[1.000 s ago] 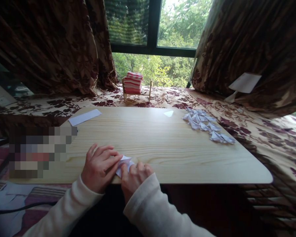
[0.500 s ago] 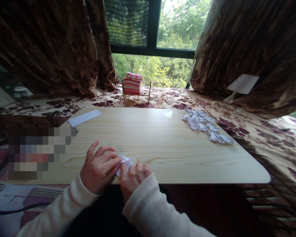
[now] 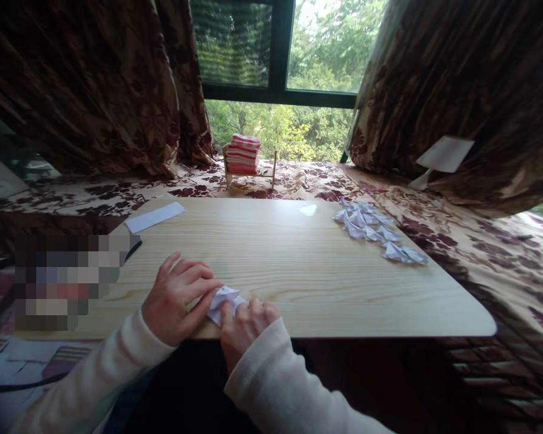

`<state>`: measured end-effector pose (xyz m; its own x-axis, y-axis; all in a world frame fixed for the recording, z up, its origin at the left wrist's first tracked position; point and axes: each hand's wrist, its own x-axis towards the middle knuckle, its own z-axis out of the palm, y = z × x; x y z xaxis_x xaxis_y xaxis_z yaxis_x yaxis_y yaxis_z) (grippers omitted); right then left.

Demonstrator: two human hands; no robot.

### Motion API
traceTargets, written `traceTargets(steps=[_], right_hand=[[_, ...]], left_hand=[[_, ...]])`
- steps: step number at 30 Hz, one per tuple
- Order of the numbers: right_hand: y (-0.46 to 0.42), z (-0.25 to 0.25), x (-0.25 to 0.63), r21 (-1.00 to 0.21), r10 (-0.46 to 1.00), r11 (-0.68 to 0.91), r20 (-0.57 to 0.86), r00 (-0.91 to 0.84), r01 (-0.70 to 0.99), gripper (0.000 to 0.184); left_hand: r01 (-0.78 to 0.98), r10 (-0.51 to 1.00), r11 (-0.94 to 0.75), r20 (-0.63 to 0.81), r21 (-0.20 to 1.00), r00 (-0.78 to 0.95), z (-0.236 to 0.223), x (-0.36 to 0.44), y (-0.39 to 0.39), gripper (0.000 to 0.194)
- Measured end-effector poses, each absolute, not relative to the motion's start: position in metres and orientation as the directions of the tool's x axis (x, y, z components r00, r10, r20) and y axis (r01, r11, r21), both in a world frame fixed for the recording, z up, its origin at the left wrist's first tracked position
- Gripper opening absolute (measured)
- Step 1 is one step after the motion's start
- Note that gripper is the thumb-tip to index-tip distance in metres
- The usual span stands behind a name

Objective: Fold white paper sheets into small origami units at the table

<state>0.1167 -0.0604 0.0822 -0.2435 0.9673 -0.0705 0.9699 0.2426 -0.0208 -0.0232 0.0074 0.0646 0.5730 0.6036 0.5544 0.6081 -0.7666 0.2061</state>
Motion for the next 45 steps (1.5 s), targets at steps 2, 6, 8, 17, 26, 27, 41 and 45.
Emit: traceTargets(steps=[2,6,8,17,26,27,41,45], right_hand=[[-0.06,0.081,0.117,-0.009,0.967,0.248,-0.056,-0.248,0.969,0.033],[-0.06,0.078,0.118,-0.003,0.967,0.252,-0.035,-0.252,0.968,0.032],[-0.06,0.078,0.117,-0.006,0.969,0.246,-0.033,-0.246,0.969,0.031],[-0.059,0.081,0.118,-0.037,0.963,0.261,-0.066,-0.263,0.965,0.031],[-0.057,0.087,0.115,-0.061,0.961,0.253,-0.099,-0.258,0.966,0.026],[-0.057,0.087,0.115,-0.063,0.961,0.252,-0.104,-0.257,0.966,0.026],[-0.057,0.093,0.115,-0.094,0.952,0.229,-0.185,-0.243,0.969,0.032],[-0.051,0.099,0.12,-0.078,0.931,0.276,-0.226,-0.287,0.958,0.031]], left_hand=[[0.607,0.589,-0.779,0.518,0.159,0.62,0.065,-0.021,0.009,0.021],[0.645,0.624,-0.754,0.447,0.129,0.641,0.065,-0.017,0.01,0.02],[0.662,0.658,-0.731,0.426,0.163,0.621,0.065,-0.018,0.01,0.019],[0.787,0.726,-0.615,0.42,0.042,0.545,0.067,-0.001,0.007,0.009],[0.764,0.645,-0.644,0.508,-0.042,0.571,0.06,0.004,0.006,0.017],[0.766,0.647,-0.642,0.512,-0.034,0.565,0.06,0.004,0.007,0.016],[0.691,0.619,-0.693,0.661,0.205,0.424,0.074,-0.021,-0.023,0.011],[0.675,0.647,-0.699,0.61,0.234,0.458,0.061,-0.02,-0.055,0.022]])
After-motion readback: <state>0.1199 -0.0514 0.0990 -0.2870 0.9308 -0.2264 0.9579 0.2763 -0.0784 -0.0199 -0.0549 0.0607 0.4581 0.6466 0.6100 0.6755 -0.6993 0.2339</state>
